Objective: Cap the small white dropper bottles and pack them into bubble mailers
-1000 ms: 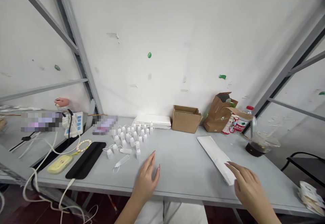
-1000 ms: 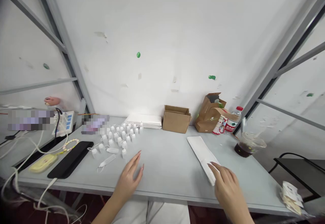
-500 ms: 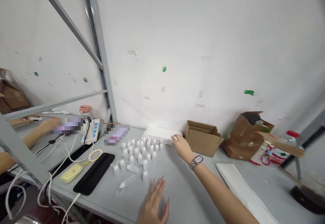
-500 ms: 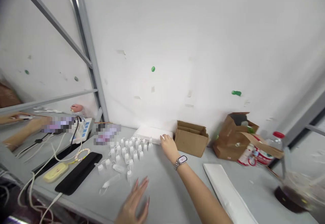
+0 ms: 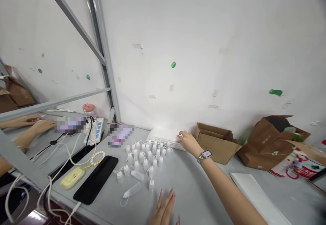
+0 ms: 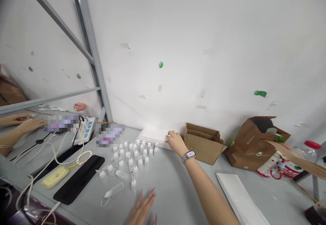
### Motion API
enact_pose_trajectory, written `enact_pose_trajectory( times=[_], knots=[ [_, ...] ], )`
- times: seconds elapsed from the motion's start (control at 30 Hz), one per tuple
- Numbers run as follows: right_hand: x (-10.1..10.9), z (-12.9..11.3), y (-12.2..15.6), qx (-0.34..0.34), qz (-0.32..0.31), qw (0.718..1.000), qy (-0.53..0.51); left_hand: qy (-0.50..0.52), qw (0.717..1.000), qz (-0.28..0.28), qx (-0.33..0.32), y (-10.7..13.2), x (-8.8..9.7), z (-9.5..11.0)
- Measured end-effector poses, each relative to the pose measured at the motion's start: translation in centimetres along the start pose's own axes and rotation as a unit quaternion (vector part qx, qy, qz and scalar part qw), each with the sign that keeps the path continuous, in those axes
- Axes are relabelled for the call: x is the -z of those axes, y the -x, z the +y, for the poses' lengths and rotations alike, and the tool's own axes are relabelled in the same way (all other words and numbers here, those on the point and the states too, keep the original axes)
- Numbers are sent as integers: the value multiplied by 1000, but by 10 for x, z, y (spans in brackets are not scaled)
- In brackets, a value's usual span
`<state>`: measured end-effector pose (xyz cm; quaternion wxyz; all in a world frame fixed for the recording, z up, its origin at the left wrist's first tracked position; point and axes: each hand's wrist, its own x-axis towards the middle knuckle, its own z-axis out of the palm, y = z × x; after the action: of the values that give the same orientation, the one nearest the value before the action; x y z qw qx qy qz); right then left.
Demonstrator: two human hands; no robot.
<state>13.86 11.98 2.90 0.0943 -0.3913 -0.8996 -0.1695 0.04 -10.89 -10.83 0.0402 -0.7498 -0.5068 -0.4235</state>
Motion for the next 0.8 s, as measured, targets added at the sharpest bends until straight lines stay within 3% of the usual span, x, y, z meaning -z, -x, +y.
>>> enact_pose_trajectory(
  times=[0.1,0.33,0.57,0.63,0.7,0.73,0.8],
  knots=[
    [-2,-5,2,1,6,1000,13,-5,1000,10,6,-1,7,3],
    [2,-10,-4,-29,58,997,44,-33,997,2,-73,-10,26,3],
    [40,-14,3,-129,200,970,45,-47,998,-13,-44,-11,27,8],
    [58,-22,16,-171,275,946,3,-39,998,-18,-46,-11,27,8],
    [77,-32,35,-220,376,892,-121,-28,998,-15,-46,-11,28,7],
    [86,-37,47,-241,395,865,-195,-19,999,-13,-44,-10,29,7],
    [101,-45,75,-302,344,823,-336,18,999,-13,-37,-8,31,8]
  ],
)
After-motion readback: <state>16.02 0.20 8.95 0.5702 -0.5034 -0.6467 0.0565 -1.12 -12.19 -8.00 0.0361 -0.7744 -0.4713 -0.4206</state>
